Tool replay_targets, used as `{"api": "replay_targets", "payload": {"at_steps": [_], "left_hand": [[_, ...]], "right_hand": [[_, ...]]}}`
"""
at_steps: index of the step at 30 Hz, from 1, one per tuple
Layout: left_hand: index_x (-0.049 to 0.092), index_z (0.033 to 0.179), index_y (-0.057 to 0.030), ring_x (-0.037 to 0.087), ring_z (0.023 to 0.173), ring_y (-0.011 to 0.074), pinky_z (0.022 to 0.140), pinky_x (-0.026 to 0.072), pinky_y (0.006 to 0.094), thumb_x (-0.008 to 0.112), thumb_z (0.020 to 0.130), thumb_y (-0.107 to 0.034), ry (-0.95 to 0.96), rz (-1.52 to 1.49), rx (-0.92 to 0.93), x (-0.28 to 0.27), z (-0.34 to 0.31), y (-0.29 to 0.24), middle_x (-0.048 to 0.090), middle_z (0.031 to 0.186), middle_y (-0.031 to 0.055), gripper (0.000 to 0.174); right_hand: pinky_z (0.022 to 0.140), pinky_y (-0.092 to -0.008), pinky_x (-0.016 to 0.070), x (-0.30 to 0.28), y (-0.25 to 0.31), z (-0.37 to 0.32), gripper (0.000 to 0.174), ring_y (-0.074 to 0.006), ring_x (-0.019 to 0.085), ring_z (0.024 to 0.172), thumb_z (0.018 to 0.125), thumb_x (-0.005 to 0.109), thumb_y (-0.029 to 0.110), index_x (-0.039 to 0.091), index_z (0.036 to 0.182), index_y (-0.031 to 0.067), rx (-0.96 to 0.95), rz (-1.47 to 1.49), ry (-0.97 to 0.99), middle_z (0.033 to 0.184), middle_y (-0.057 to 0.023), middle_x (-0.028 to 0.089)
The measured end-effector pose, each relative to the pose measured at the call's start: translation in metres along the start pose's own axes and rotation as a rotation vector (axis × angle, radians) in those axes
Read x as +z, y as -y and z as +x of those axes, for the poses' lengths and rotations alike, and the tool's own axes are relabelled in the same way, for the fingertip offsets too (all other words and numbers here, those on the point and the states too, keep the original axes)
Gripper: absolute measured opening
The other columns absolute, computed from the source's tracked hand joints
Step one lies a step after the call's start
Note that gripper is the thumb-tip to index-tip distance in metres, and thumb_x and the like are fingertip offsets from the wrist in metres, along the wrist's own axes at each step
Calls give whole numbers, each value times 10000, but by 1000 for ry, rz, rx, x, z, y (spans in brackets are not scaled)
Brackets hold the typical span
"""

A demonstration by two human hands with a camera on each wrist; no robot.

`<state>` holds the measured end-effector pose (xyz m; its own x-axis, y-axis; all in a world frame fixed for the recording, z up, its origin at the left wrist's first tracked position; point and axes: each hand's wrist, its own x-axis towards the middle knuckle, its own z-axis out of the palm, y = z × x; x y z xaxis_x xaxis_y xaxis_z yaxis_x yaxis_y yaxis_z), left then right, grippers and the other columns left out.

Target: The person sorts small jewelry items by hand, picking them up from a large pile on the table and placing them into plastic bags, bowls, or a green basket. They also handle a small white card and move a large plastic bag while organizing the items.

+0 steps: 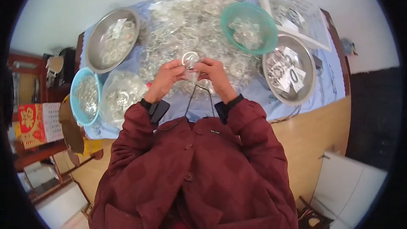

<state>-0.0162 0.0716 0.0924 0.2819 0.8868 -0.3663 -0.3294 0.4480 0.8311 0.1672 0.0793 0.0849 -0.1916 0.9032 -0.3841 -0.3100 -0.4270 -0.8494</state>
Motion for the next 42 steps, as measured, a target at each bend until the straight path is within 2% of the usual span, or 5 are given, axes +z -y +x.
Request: {"api": "replay_targets", "payload": {"at_steps": [5,13,21,33,42], "left_hand": [[603,880,-26,553,609,92,562,450,214,579,814,-147,31,256,-193,0,7,4,621,744,49,139],[598,805,-48,507,527,69,511,405,196,580,814,-165,131,321,-202,7,7,22,597,670,24,119],[593,909,-53,520,585,73,535,418,204,587,796,-119,-322,191,-75,-89,4,57,604,727,24,131],[512,1014,4,511,726,207,670,436,294,660,657,-132,-696,678,155,-211,21,149,535,876,89,409],[443,1088,20,540,761,213,667,446,325,671,627,-131,-890,426,111,-166,9,119,559,860,107,536]], "right_hand": [[496,-236,470,-17,-10,-5,149,-105,561,541,759,637,135,630,758,-14,-31,-83,-2,670,-55,611],[515,-244,458,-48,-14,-38,138,-119,562,573,796,607,119,624,795,-18,3,-81,-130,721,-74,630],[612,-253,486,-155,4,-68,187,-149,587,681,844,560,158,592,932,-4,-379,329,-495,812,-93,628],[639,-272,514,-99,-33,-49,261,-156,606,692,857,547,196,569,1030,1,62,263,-150,873,-124,630],[600,-267,519,-70,-48,-29,246,-152,621,676,853,558,163,568,1033,-4,190,131,-93,847,-106,643]]}}
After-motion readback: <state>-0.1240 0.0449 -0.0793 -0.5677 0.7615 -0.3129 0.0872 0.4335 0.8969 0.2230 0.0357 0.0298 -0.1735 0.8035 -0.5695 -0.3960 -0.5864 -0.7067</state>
